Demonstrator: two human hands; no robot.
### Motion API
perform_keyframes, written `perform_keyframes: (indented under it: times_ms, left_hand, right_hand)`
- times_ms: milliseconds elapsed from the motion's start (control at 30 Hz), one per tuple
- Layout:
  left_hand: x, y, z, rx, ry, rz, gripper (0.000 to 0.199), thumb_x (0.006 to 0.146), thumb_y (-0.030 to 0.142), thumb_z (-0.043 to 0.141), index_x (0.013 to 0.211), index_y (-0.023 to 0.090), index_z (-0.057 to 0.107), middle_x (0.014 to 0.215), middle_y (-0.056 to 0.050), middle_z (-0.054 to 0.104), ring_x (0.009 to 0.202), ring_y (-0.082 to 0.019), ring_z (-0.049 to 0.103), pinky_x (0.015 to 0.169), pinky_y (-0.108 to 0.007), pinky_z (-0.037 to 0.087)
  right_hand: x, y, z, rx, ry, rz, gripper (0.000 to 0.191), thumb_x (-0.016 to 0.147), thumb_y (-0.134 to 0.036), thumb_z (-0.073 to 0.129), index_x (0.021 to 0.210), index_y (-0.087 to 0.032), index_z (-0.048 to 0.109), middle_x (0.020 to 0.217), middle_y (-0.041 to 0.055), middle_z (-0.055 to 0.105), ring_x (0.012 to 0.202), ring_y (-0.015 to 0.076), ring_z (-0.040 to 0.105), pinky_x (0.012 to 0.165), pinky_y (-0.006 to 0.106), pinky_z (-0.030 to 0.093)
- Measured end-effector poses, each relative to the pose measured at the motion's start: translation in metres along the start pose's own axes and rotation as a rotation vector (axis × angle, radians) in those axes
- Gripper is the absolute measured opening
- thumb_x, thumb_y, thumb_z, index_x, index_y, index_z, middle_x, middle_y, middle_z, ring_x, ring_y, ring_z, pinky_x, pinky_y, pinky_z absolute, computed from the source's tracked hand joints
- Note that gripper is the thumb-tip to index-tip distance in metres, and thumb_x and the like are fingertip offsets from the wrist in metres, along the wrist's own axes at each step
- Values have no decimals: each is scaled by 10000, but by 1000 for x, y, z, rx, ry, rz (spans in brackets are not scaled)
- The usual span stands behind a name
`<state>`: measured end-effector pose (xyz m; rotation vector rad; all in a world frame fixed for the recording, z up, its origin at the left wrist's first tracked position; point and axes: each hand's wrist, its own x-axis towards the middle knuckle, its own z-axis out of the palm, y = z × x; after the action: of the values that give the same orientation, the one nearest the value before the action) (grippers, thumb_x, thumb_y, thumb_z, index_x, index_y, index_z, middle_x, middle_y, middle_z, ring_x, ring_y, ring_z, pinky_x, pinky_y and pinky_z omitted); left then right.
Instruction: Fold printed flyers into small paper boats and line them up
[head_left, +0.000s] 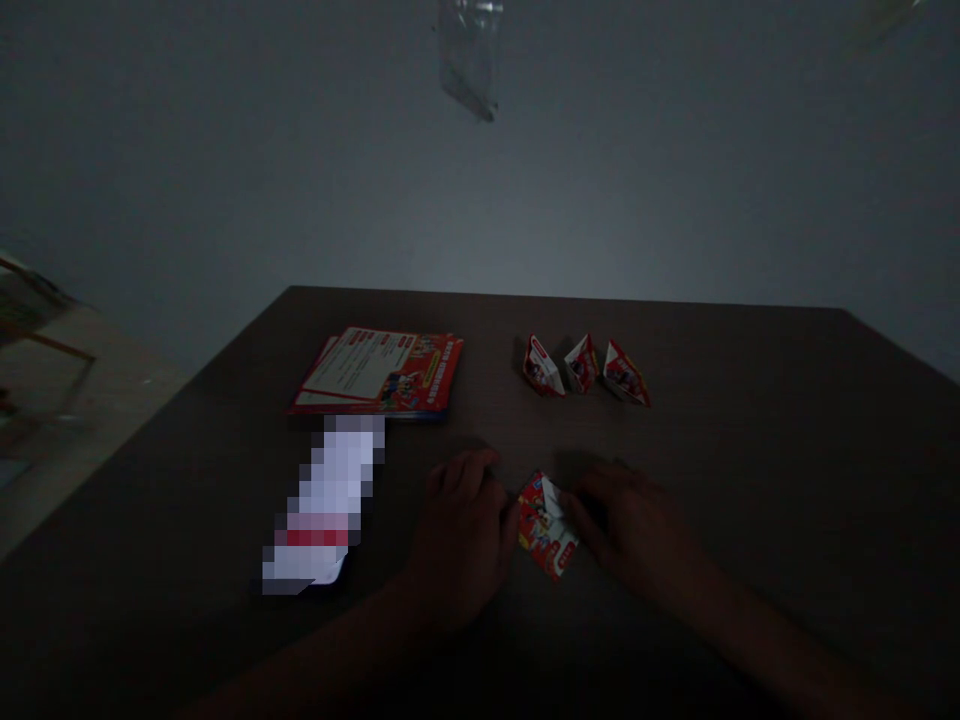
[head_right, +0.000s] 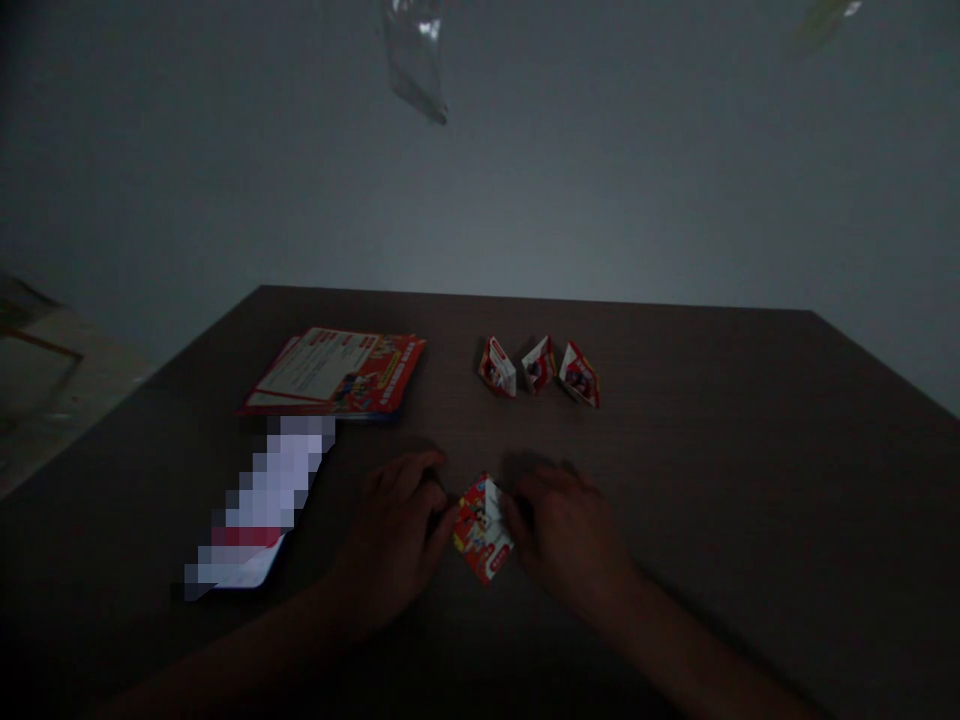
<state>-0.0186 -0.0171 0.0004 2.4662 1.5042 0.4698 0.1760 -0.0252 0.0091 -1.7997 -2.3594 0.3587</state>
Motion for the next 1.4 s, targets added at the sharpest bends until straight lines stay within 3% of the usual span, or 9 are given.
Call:
perform_keyframes:
  times_ms: [233,433,600,833,1133,1400]
  left_hand:
    - [2,-1,1,-49,52,24,102,864,207,519,829,158,601,1102,-87,573,1049,-243,498,910,-448,371]
    - [-8,11,5,-23,26,290,270,875,213,508,1127,128,552,1134,-96,582,1040,-240,503,922,-407,395]
    - [-19,18,16,132,4,354,283,902,232,467,1134,100,563,1114,-104,595,996,-253,526,900,-398,413]
    - [-22,17,24,250,13,360,335,918,239,437,1201,86,532,1150,-114,584,1028,-254,515,911,-390,394]
    - [-21,28,10,353,-103,304,383,885,235,469,1237,91,512,1108,-127,575,889,-248,512,749,-397,445]
    - [-19,30,8,354,-141,287,349,870,241,489,1194,125,545,1068,-95,569,877,-248,503,729,-395,439]
  right_hand:
    - [0,0,1,-35,12,-4,235,913,-281,441,778,-176,603,793,56,632,754,210,606,725,349,420]
    - [0,1,3,-38,9,-9,220,909,-267,442,783,-180,599,805,55,635,760,209,603,735,351,417]
    - [0,2,5,-39,8,0,220,903,-263,445,759,-185,592,797,53,631,757,210,603,725,352,418]
    - [1,0,3,-43,24,-6,211,899,-248,446,756,-184,587,789,49,634,724,196,599,702,339,413]
    - [0,-1,3,-63,39,-4,244,901,-261,432,734,-184,593,775,50,636,703,191,603,678,328,411]
    - [-1,0,1,-39,33,-5,259,903,-314,439,753,-182,604,780,59,648,722,195,607,693,321,420]
